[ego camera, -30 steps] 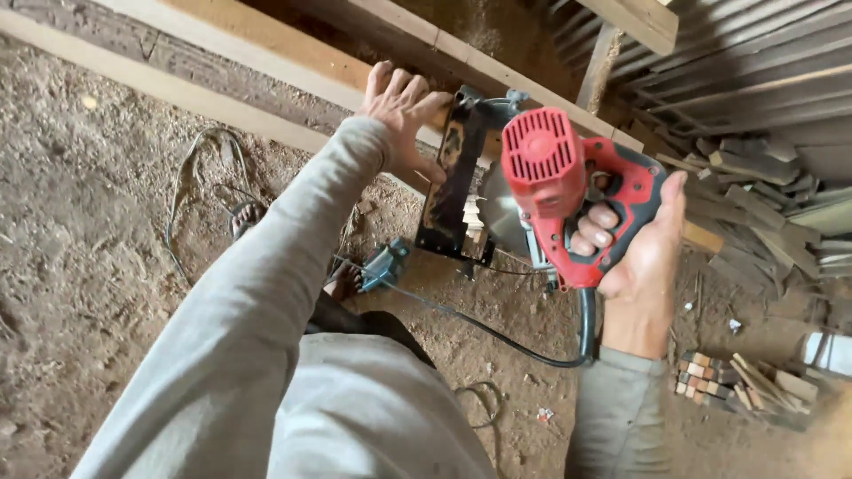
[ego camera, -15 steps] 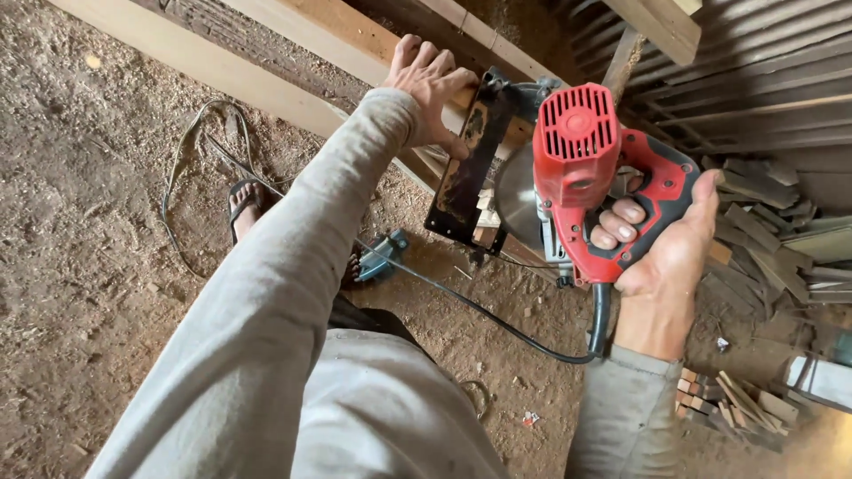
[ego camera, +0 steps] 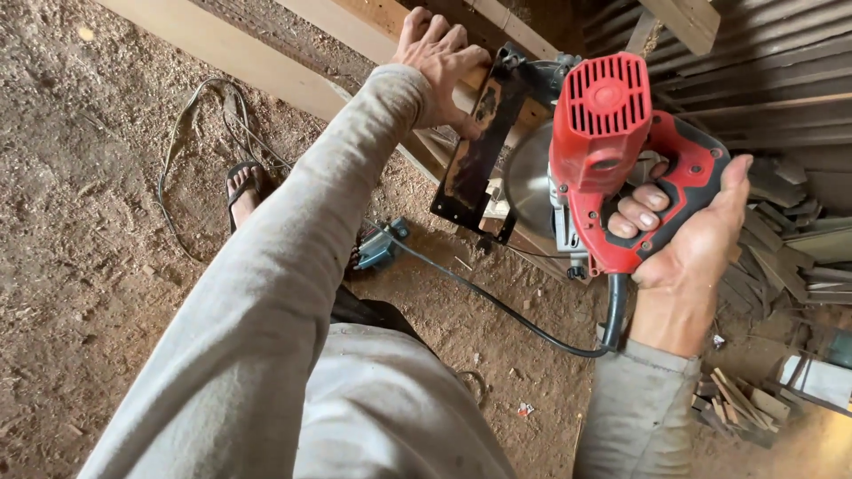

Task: Cutting wooden planks to size using a handheld circular saw in a workshop environment.

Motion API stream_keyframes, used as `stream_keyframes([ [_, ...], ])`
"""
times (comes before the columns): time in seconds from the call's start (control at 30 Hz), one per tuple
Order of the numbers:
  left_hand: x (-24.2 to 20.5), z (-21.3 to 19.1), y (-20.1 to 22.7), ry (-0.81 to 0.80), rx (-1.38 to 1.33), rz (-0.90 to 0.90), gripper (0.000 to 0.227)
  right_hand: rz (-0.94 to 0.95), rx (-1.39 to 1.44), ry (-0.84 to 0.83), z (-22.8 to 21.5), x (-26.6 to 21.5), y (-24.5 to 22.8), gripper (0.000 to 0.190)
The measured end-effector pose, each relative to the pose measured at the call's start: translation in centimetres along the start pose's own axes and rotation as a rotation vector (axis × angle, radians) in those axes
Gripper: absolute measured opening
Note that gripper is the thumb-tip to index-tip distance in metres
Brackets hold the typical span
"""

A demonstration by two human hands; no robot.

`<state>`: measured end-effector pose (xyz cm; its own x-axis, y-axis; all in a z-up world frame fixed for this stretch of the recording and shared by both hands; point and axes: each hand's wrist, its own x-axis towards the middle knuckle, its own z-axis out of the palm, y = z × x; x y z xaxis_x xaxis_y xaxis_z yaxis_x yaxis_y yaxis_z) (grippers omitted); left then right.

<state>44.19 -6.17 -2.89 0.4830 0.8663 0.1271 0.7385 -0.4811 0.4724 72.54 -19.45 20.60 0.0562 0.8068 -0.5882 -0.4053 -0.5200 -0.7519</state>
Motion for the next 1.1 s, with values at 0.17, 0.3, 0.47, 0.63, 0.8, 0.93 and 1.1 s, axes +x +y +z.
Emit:
stream_keyframes([
  [0.17, -0.1, 0.2, 0.0, 0.005, -0.008, -0.004, 0.124, 0.016, 0.014, -0.008, -0.2, 0.0, -0.1, 0.065],
  [0.3, 0.0, 0.8, -0.3, 0.098, 0.017, 0.028, 0.121, 0.01, 0.006, -0.029, 0.2, 0.1, -0.2, 0.065],
  [0.47, 0.3, 1.1, -0.4, 0.054, 0.007, 0.003, 0.12, 0.016, 0.001, 0.012, 0.2, 0.1, -0.3, 0.063],
  [0.63, 0.0, 0.4, -0.1, 0.015, -0.01, -0.017, 0.121, 0.006, -0.006, 0.045, 0.6, 0.0, -0.3, 0.065],
  [0.8, 0.0, 0.5, -0.2, 0.055, -0.002, 0.011, 0.123, 0.011, -0.01, 0.015, 0.5, 0.0, -0.4, 0.062],
  [0.93, -0.1, 0.0, 0.2, -0.008, -0.004, -0.03, 0.121, -0.012, -0.008, -0.019, 1.1, -0.2, -0.3, 0.062],
  [1.1, 0.0, 0.6, -0.3, 0.021, -0.005, -0.001, 0.12, 0.007, -0.023, 0.019, 1.0, 0.1, -0.5, 0.066],
])
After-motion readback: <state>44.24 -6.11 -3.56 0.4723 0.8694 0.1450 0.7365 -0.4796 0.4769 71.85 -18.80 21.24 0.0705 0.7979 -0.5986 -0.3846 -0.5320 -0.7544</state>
